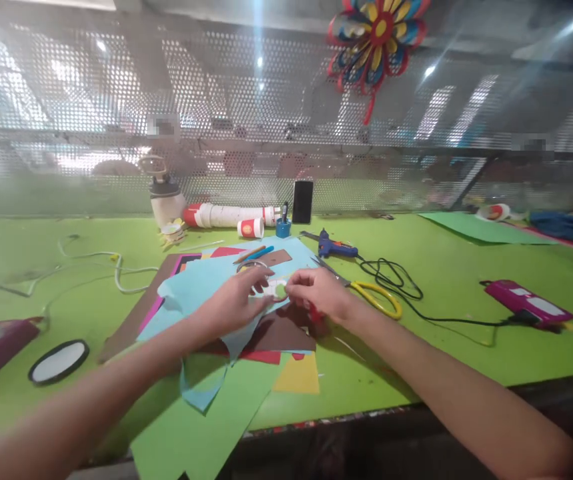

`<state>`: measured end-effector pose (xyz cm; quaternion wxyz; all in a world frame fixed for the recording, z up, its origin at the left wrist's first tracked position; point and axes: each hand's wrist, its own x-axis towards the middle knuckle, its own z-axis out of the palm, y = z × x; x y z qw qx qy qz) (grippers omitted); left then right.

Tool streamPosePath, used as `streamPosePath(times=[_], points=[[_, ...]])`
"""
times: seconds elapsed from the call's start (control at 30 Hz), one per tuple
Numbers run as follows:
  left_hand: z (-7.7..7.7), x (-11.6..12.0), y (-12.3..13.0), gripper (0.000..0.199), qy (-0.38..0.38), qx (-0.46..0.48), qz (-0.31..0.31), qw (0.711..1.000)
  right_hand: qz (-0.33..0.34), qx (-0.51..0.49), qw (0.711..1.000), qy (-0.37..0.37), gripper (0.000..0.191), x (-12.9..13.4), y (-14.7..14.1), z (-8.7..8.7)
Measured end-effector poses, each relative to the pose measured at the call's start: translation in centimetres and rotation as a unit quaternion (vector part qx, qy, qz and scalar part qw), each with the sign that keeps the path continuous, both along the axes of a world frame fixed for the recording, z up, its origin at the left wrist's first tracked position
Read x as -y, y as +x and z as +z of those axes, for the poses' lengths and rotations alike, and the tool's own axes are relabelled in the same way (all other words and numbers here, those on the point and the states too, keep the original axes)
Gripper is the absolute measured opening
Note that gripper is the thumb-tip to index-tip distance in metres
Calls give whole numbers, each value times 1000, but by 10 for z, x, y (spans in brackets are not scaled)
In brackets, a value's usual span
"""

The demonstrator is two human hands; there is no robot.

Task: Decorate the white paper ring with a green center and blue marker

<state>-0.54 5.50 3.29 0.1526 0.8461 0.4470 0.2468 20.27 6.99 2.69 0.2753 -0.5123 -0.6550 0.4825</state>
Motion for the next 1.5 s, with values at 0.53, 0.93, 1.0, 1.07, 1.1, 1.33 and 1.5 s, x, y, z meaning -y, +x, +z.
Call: streamPosePath(times=[0.53, 0.93, 1.0, 1.07, 1.1, 1.33, 1.5], points=[[-30, 11, 4, 38, -205, 285, 23, 936, 43, -61, 997, -10, 16, 11, -10, -1], [-21, 6, 1, 35, -300, 347, 40, 888, 28, -61, 998, 1, 17, 15, -16, -2], [-21, 6, 0, 35, -310, 358, 42, 880, 21, -44, 999, 17, 18, 14, -15, -2], [-21, 6, -2, 35, -317, 373, 45, 871, 4, -17, 999, 35, 19, 12, -11, 0], [-22, 5, -2, 35, -321, 381, 47, 866, -8, 0, 999, 43, 19, 9, -8, 2], [-28, 2, -2, 39, -346, 422, 46, 837, -138, 169, 966, 141, 30, -57, 50, 31], [-30, -1, 1, 42, -358, 449, 49, 817, -167, 343, 906, 181, 31, -113, 82, 32]])
